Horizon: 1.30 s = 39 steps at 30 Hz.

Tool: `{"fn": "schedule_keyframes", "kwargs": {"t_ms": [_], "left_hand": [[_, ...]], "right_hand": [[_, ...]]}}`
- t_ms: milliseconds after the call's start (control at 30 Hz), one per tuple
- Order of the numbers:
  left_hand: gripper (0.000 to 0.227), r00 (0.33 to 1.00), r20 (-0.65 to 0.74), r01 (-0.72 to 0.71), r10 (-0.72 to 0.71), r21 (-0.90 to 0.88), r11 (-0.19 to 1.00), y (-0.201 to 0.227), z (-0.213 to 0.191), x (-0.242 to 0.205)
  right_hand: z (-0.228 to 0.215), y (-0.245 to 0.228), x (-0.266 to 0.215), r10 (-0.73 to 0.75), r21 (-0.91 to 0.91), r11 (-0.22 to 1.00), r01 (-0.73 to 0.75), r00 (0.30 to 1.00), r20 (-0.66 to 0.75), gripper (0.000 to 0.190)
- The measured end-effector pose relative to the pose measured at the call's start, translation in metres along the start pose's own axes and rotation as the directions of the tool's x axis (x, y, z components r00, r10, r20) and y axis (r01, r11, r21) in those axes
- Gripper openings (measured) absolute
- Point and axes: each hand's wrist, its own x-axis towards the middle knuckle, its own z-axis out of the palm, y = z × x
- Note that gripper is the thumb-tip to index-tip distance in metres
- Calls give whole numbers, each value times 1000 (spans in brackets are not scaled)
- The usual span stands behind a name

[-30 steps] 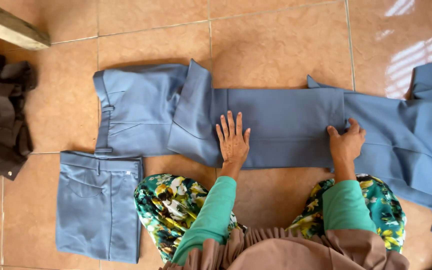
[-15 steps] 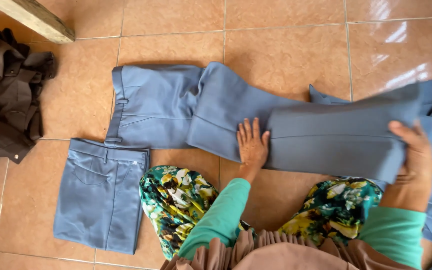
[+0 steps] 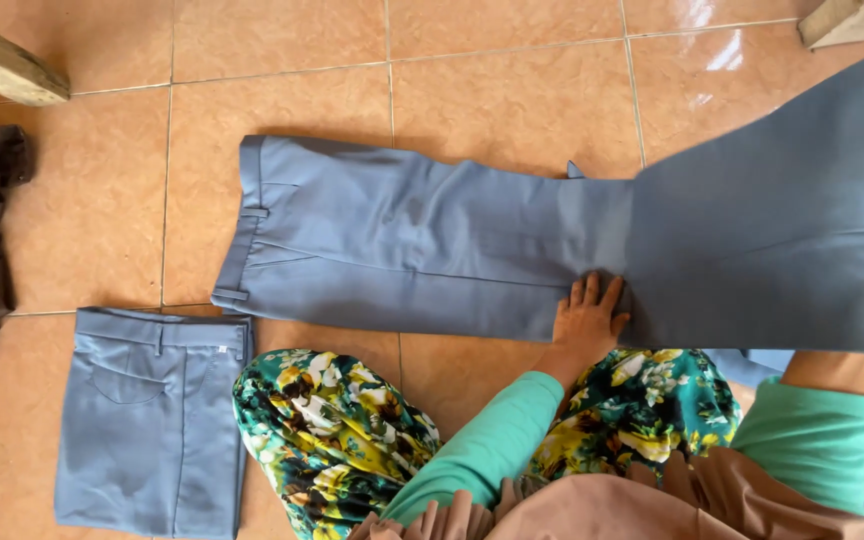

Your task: Folding and smoothing blue trousers on the floor in a sewing factory.

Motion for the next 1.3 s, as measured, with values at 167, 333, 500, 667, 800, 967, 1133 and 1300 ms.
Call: {"fn": "schedule_keyframes", "kwargs": {"t_ms": [167, 333, 500, 667, 800, 967, 1133, 1300], "left_hand": [[55, 998, 64, 7, 9, -250, 968, -12, -27, 19], [59, 915, 322, 374, -245, -904, 208, -62, -101, 42], [80, 877, 387, 343, -283, -919, -193, -160, -136, 30], [88, 737, 428, 389, -523, -902, -190, -317, -75, 26], [63, 784, 256, 488, -566, -817, 306, -264, -129, 11], [70, 882, 58, 409, -468, -586, 699, -246, -139, 11], [107, 802, -273, 567, -532, 64, 821, -156, -171, -3], [80, 939, -344, 167, -12, 423, 890, -141, -116, -12]], "right_hand": [[114, -14, -53, 57, 54, 997, -57, 998, -13, 52], [138, 83, -27, 120, -282, 956, -82, 985, 123, 63], [235, 224, -48, 84, -256, 966, -33, 978, 189, 77], [242, 308, -75, 432, -355, 873, -336, 869, 240, 86], [184, 284, -64, 102, -636, 771, 46, 976, 194, 52], [96, 275, -57, -281, -932, 214, 294, 932, 229, 43], [70, 293, -57, -486, -955, -230, 190, 828, 281, 45], [140, 300, -81, -412, -863, -219, 454, 759, 504, 45]]}}
